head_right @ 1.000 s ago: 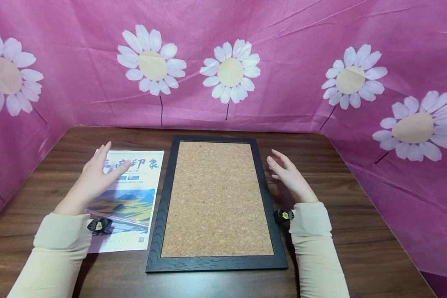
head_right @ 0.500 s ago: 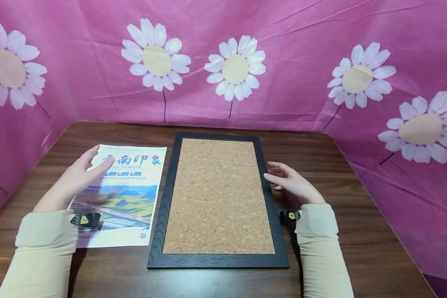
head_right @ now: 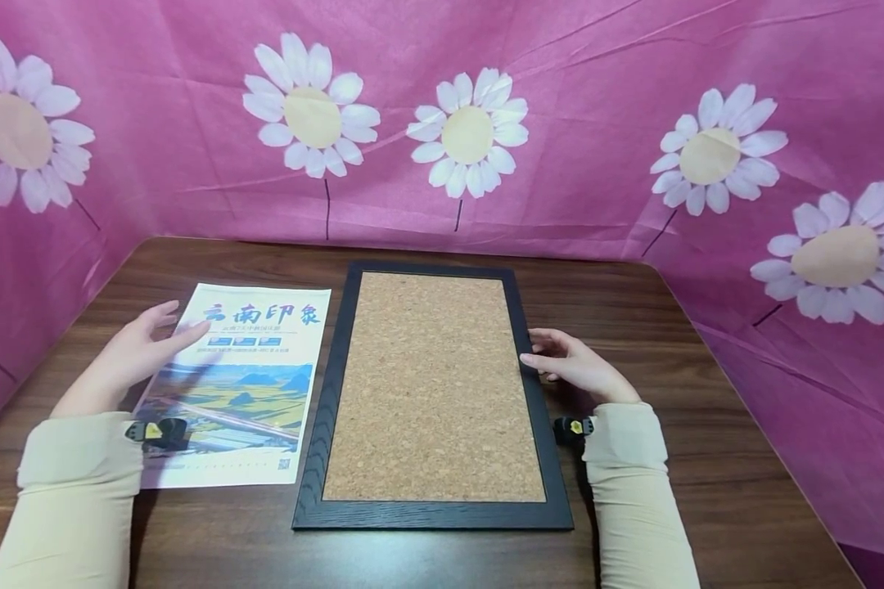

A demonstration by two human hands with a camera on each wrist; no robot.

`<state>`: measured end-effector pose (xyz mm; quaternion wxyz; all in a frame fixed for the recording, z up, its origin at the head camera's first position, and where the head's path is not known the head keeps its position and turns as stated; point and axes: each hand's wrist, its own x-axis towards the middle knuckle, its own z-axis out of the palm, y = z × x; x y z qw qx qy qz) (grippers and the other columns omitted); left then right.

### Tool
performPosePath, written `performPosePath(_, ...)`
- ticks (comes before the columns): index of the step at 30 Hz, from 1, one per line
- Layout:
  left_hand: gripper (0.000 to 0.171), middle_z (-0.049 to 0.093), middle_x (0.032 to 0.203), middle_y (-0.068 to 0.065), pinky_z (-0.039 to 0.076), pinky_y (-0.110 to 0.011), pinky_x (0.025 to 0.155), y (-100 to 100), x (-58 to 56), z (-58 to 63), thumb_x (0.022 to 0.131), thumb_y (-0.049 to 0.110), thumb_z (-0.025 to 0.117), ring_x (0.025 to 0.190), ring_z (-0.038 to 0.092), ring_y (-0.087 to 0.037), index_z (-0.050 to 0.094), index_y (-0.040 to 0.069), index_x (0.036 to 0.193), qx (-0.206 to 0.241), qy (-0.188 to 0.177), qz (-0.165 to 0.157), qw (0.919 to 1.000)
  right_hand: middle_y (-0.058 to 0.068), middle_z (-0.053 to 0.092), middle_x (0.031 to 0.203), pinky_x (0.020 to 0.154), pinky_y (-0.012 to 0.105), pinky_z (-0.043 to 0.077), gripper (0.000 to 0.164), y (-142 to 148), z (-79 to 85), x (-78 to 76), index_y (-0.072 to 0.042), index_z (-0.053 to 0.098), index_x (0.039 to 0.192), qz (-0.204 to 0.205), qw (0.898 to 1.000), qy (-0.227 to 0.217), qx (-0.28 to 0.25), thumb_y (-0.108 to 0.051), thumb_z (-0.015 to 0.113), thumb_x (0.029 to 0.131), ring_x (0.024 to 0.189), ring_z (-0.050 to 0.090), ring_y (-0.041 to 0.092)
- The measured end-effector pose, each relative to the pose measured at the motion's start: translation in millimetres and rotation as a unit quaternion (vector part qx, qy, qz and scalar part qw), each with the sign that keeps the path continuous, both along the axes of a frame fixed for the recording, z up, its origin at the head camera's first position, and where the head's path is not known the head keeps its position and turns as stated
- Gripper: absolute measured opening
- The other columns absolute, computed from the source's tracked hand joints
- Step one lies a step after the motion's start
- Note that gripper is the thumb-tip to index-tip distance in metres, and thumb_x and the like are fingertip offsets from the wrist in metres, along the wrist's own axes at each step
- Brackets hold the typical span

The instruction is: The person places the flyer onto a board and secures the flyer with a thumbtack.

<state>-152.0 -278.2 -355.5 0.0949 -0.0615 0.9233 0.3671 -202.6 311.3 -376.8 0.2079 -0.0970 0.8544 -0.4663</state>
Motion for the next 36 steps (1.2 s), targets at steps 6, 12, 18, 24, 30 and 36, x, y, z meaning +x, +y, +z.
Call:
performPosePath(6, 0.107, 0.022, 0.149, -0.044, 0.026, -0.071, 0.107, -11, 1.0, -4.9, 0.093, 0.057, 0.059, 0.137, 0.024, -0.061, 0.002, -0.013, 0.152, -0.015, -0.042, 0.004, 0.999, 0.031, 0.046, 0.138, 0.077, 0.026, 0.054, 0.068, 2, -3.2, -1.2, 0.004, 0.032, 0.15, 0.022, 0.999, 0.02, 0.023, -0.018, 0.065, 0.096, 0.095, 0.058, 0.004)
performPosePath(12, 0.104, 0.025, 0.148, -0.042, 0.024, -0.07, 0.108, -13, 1.0, -7.3, 0.089, 0.039, 0.071, 0.136, 0.025, -0.06, 0.007, -0.014, 0.151, -0.018, -0.053, 0.011, 0.9984, 0.029, 0.045, 0.139, 0.081, 0.021, 0.049, 0.077, 2, -3.2, -0.3, 0.004, 0.029, 0.152, 0.047, 0.999, 0.015, 0.021, -0.012, 0.072, 0.09, 0.092, 0.058, 0.009)
performPosePath(18, 0.087, 0.039, 0.138, -0.044, 0.03, -0.068, 0.104, -14, -0.7, -10.3, 0.089, 0.021, 0.071, 0.126, 0.038, -0.057, 0.019, -0.019, 0.147, -0.033, -0.041, -0.006, 0.9986, 0.029, 0.04, 0.14, 0.08, 0.02, 0.048, 0.084, 2, -3.5, 0.3, 0.006, 0.025, 0.153, 0.053, 0.999, 0.002, 0.004, -0.006, 0.075, 0.086, 0.094, 0.055, 0.01)
performPosePath(24, 0.063, 0.048, 0.128, -0.041, 0.039, -0.064, 0.097, -18, 0.4, -12.8, 0.098, 0.032, 0.058, 0.114, 0.049, -0.051, 0.042, -0.017, 0.135, -0.036, -0.047, -0.007, 0.9982, 0.029, 0.04, 0.14, 0.08, 0.021, 0.048, 0.085, 3, -3.7, -0.5, 0.005, 0.025, 0.153, 0.056, 0.998, 0.003, 0.006, -0.005, 0.075, 0.085, 0.094, 0.054, 0.011)
performPosePath(30, 0.059, 0.056, 0.115, -0.037, 0.045, -0.056, 0.085, -21, 2.7, -12.3, 0.102, 0.038, 0.05, 0.101, 0.054, -0.044, 0.049, -0.017, 0.125, -0.033, -0.026, 0.007, 0.9991, 0.029, 0.042, 0.139, 0.08, 0.02, 0.048, 0.084, 3, -2.6, -1.1, 0.006, 0.026, 0.153, 0.06, 0.998, 0.009, 0.014, -0.007, 0.075, 0.085, 0.093, 0.055, 0.01)
performPosePath(36, 0.064, 0.062, 0.098, -0.021, 0.042, -0.034, 0.072, -24, 3.7, -9.7, 0.102, 0.044, 0.047, 0.087, 0.055, -0.028, 0.048, -0.014, 0.129, -0.008, -0.024, 0.028, 0.9993, 0.029, 0.042, 0.139, 0.08, 0.02, 0.048, 0.084, 3, -2.5, -1.1, 0.006, 0.026, 0.153, 0.06, 0.998, 0.01, 0.016, -0.006, 0.075, 0.085, 0.093, 0.055, 0.008)
